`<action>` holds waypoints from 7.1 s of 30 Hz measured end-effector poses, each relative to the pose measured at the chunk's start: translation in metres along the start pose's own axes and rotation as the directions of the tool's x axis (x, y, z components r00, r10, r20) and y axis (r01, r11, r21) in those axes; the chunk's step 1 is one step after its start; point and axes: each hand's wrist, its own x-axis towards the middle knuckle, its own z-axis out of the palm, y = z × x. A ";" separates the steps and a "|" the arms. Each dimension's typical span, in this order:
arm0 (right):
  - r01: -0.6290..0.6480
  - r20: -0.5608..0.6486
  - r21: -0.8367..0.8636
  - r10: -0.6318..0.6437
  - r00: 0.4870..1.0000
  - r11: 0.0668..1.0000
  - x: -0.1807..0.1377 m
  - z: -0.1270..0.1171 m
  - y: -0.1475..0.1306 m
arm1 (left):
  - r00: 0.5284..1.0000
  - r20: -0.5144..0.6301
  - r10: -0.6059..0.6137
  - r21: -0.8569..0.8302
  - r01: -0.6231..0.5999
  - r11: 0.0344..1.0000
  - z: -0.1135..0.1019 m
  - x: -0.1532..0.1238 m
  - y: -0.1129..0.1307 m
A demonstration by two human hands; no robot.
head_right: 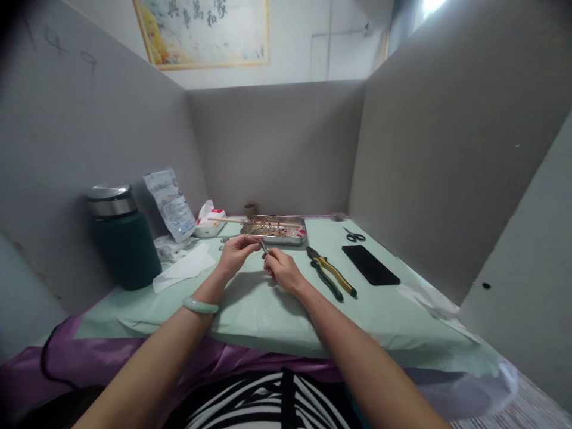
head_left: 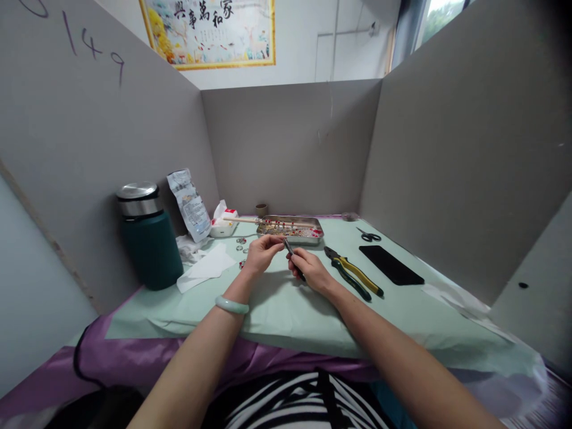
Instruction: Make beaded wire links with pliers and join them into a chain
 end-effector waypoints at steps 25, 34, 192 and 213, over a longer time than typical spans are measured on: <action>-0.048 -0.035 0.030 0.049 0.998 0.998 0.001 0.004 0.000 | 0.991 -0.002 -0.136 -0.104 0.135 0.985 0.005 -0.003 0.003; -0.088 -0.050 0.045 0.090 0.995 0.995 0.005 0.005 -0.002 | 0.993 -0.079 -0.090 0.001 0.090 0.996 0.007 -0.001 0.000; -0.050 0.007 0.266 0.050 0.999 0.963 0.010 0.005 0.009 | 0.741 0.664 -0.100 -0.569 0.588 0.575 0.000 -0.013 0.038; -0.041 0.083 0.376 0.011 0.997 0.926 0.005 0.007 -0.002 | 0.743 0.660 -0.112 -0.563 0.588 0.581 0.001 -0.015 0.039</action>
